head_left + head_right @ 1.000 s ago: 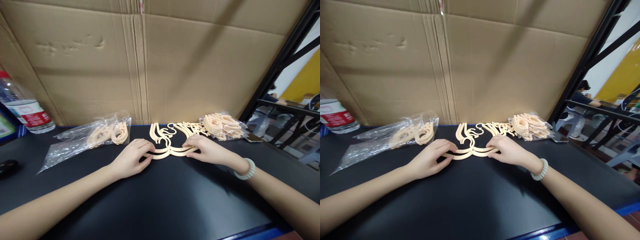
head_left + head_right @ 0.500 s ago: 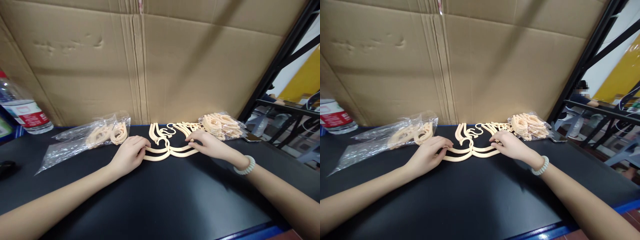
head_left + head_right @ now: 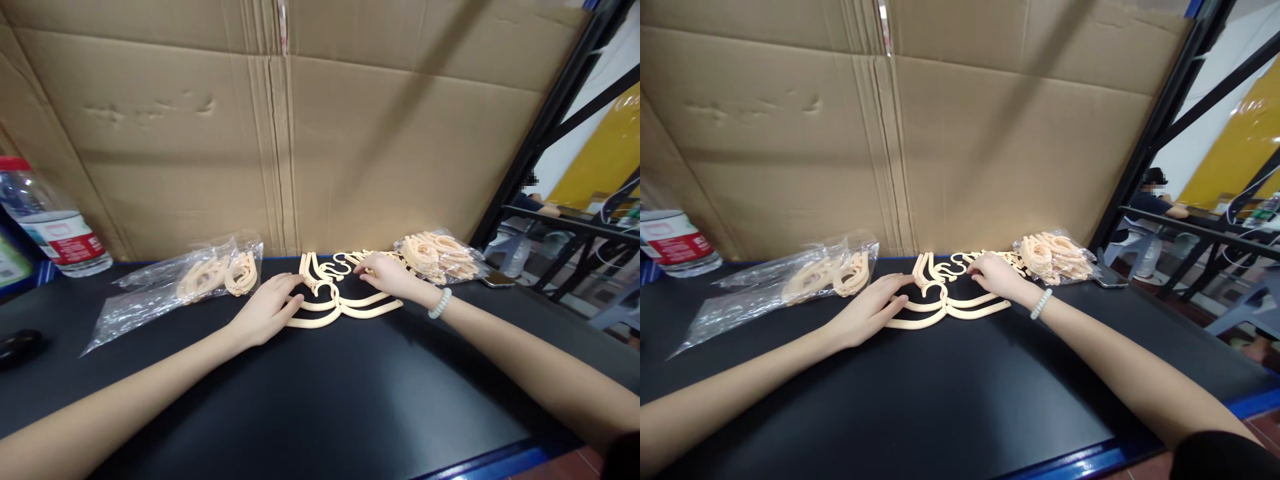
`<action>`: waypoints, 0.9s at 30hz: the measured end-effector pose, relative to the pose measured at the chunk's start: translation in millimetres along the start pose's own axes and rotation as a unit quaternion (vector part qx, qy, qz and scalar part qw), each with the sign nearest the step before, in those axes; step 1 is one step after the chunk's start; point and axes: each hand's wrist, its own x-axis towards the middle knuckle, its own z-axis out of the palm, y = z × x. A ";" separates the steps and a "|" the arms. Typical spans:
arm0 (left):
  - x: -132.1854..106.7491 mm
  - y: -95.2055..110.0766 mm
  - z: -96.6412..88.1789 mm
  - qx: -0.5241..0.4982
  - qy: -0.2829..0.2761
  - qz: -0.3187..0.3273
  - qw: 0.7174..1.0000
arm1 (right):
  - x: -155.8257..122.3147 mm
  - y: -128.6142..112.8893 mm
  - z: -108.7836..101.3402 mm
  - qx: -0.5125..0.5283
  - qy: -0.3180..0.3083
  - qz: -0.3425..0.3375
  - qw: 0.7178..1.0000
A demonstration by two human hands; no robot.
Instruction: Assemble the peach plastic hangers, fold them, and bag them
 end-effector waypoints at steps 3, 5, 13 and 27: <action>-0.4 -2.6 0.9 0.020 -0.037 -0.018 0.999 | 19.5 -1.4 2.4 -0.020 -0.022 -0.018 0.999; -1.3 -3.2 0.8 0.022 -0.050 -0.026 0.998 | 32.6 -0.7 1.3 -0.034 -0.034 -0.022 0.999; -1.0 -1.1 0.0 0.012 -0.043 -0.036 0.998 | 77.2 7.9 -2.2 -0.064 -0.062 0.060 0.994; -0.2 -2.7 -0.7 -0.011 0.030 -0.031 0.999 | 92.1 14.9 -7.2 0.189 0.114 0.257 0.941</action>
